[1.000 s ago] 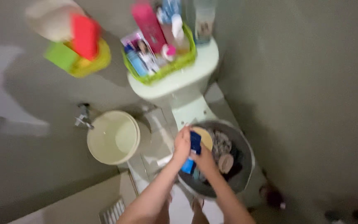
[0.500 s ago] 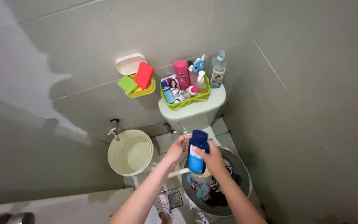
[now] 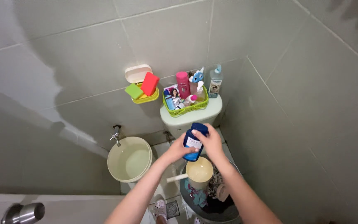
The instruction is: The person repeatedly moves various toiletries and bottles between a green basket on the toilet tank and a wall-mounted wire rack. They also briefly use a long-handled brush to scrub the tiled wall before resuming the transfer of items.
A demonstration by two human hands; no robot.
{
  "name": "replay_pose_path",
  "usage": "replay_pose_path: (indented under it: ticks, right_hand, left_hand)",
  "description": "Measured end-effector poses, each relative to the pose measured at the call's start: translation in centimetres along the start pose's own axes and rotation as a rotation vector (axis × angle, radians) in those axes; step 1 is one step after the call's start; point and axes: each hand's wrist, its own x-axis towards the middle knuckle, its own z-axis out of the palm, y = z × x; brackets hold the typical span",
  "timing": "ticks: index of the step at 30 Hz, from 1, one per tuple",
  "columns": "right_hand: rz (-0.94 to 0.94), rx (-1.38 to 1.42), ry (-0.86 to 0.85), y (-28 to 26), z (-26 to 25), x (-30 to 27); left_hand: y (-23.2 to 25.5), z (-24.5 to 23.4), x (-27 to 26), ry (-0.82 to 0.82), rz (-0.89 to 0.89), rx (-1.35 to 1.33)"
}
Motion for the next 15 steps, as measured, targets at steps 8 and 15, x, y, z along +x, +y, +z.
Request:
replay_pose_path:
  ticks: [8, 15]
  right_hand:
    - [-0.154, -0.129, -0.261, -1.9, 0.0, 3.2]
    - [-0.072, -0.151, -0.300, -8.1, 2.8, 5.6]
  left_hand:
    - [2.3, -3.1, 0.8, 0.127, 0.096, -0.018]
    - [11.1, -6.7, 0.3, 0.215, 0.171, 0.057]
